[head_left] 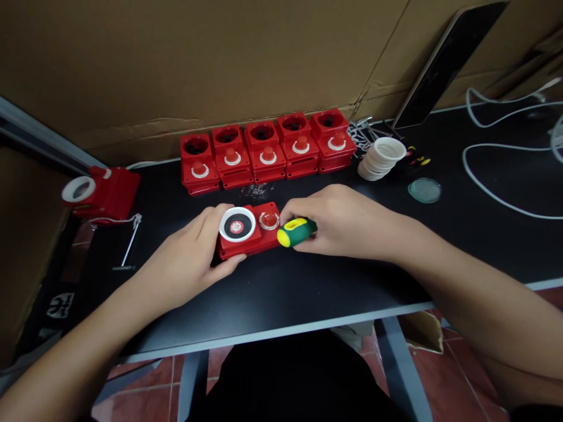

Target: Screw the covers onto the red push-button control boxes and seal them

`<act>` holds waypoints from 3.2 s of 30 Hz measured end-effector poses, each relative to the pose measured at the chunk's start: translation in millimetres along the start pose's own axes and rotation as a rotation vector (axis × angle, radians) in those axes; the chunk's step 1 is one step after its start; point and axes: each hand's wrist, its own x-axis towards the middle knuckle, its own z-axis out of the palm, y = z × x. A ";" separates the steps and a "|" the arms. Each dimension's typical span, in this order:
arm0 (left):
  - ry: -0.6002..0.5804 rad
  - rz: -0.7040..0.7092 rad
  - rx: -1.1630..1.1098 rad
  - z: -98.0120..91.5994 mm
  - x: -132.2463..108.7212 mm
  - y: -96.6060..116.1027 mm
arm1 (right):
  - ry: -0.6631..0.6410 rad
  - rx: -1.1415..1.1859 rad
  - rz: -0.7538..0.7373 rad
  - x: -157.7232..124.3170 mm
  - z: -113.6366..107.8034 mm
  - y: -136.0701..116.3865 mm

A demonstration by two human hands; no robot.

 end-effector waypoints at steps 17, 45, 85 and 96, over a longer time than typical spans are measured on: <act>-0.013 -0.009 0.016 0.5 0.8 2.4 | 0.010 0.183 -0.132 -3.1 -12.8 22.5; -0.019 -0.031 0.032 0.3 -0.1 2.5 | 0.387 0.103 -0.036 -7.8 -24.2 22.3; 0.524 0.099 0.201 -21.3 -9.8 -6.6 | 0.176 -0.398 0.327 6.7 -4.5 25.3; 0.251 -0.591 0.341 -41.8 0.8 1.8 | -0.070 -0.353 0.174 4.5 1.6 16.2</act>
